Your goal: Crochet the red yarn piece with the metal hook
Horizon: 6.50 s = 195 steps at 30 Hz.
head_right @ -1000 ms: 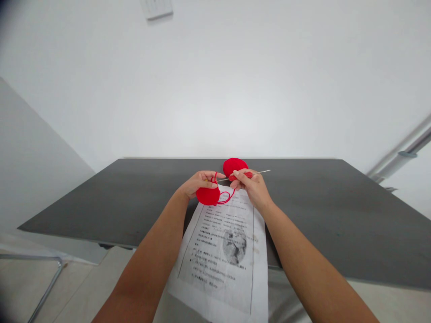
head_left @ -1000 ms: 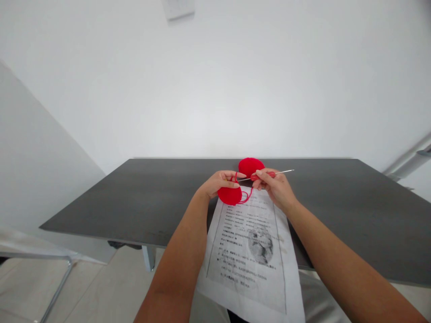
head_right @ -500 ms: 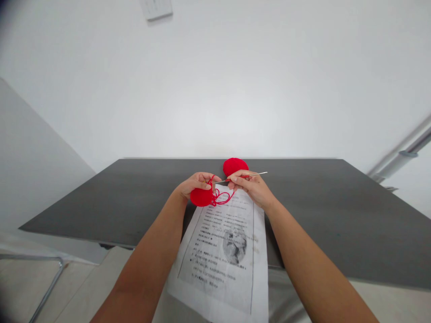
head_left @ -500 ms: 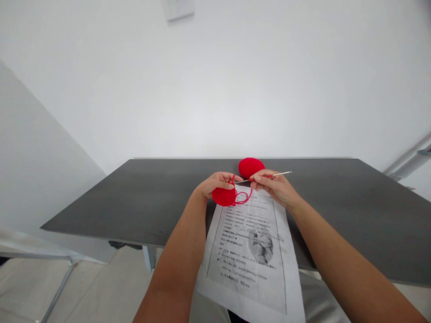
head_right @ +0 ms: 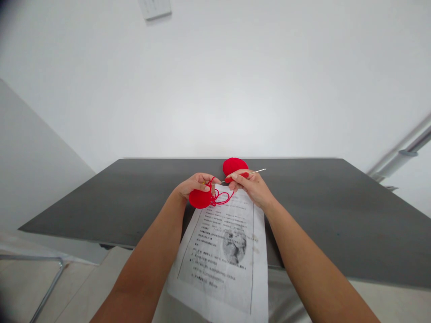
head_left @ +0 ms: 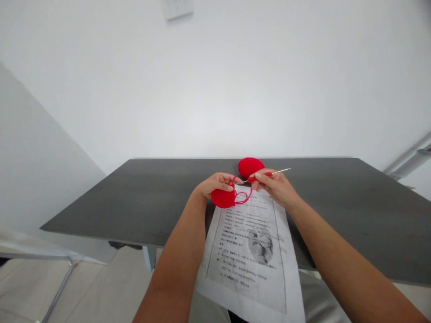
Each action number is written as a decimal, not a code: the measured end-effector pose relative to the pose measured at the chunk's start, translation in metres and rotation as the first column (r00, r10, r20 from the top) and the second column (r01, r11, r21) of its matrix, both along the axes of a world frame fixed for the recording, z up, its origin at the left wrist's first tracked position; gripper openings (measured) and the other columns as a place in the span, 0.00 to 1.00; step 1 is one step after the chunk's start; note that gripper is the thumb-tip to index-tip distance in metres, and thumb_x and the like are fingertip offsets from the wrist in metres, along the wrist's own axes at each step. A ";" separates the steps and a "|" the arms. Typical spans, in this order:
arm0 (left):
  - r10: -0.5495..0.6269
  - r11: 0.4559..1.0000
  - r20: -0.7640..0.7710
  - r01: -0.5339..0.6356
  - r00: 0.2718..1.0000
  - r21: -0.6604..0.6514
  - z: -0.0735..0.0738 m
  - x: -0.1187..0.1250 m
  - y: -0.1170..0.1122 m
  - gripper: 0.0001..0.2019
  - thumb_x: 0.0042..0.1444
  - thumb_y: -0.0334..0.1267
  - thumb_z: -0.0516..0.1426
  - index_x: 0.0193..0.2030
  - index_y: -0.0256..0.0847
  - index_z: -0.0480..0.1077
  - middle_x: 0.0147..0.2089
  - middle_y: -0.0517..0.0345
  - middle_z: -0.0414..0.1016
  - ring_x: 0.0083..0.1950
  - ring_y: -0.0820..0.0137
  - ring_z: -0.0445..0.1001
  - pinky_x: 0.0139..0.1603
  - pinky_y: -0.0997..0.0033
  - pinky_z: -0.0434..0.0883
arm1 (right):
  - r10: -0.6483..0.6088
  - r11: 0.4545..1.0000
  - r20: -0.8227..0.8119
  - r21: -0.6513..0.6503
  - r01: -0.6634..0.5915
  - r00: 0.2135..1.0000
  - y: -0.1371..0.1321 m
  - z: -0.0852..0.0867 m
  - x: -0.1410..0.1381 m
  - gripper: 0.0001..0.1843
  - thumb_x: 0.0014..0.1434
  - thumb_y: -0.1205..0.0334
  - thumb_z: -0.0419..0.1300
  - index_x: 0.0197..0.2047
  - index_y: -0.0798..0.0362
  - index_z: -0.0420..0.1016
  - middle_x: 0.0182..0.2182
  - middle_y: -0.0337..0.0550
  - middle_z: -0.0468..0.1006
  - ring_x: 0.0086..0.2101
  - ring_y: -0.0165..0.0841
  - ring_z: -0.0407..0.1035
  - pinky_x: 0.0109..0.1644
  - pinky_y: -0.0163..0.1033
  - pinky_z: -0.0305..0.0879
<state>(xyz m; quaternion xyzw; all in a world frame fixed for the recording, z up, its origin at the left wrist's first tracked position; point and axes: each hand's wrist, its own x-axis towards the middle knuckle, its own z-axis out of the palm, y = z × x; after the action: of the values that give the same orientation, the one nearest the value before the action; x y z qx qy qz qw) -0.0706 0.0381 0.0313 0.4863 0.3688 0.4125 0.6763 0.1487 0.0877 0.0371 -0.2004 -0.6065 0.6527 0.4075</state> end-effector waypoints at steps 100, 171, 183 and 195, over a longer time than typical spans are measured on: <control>0.294 0.942 -0.083 -0.274 0.952 0.196 -0.004 0.023 0.010 0.21 0.40 0.33 0.64 0.45 0.34 0.74 0.31 0.60 0.71 0.29 0.77 0.68 0.34 0.74 0.62 | -0.057 0.995 0.047 0.079 0.053 0.997 0.005 -0.013 -0.004 0.10 0.50 0.55 0.67 0.33 0.52 0.78 0.34 0.43 0.81 0.35 0.33 0.75 0.47 0.43 0.70; 0.453 0.881 -0.152 -0.414 0.879 0.229 -0.011 0.033 0.019 0.20 0.40 0.26 0.60 0.45 0.33 0.74 0.28 0.61 0.72 0.26 0.78 0.67 0.30 0.77 0.64 | -0.292 0.683 0.233 0.730 0.032 0.927 0.001 -0.022 -0.011 0.07 0.62 0.57 0.53 0.39 0.49 0.70 0.37 0.46 0.75 0.38 0.37 0.70 0.44 0.43 0.65; 0.312 0.950 0.179 -0.307 0.933 -0.052 -0.008 0.038 0.014 0.17 0.36 0.34 0.68 0.36 0.32 0.75 0.33 0.52 0.78 0.34 0.70 0.74 0.42 0.69 0.68 | -0.290 0.635 0.151 0.769 0.071 0.945 0.000 -0.020 -0.011 0.07 0.64 0.59 0.52 0.42 0.48 0.69 0.42 0.47 0.74 0.45 0.37 0.69 0.52 0.46 0.64; 0.324 0.946 0.213 -0.319 0.922 -0.059 -0.013 0.040 0.018 0.17 0.38 0.36 0.67 0.36 0.31 0.76 0.33 0.50 0.78 0.35 0.69 0.74 0.46 0.66 0.67 | -0.340 0.559 0.122 0.824 0.096 0.932 0.000 -0.023 -0.014 0.08 0.66 0.61 0.48 0.42 0.49 0.68 0.41 0.47 0.71 0.45 0.37 0.66 0.52 0.45 0.63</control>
<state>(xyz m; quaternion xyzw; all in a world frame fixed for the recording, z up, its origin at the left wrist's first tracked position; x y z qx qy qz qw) -0.0304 0.0559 0.0184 0.3628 0.3713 0.5645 0.6417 0.1345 0.0882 0.0138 -0.1542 -0.8546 0.2168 0.4460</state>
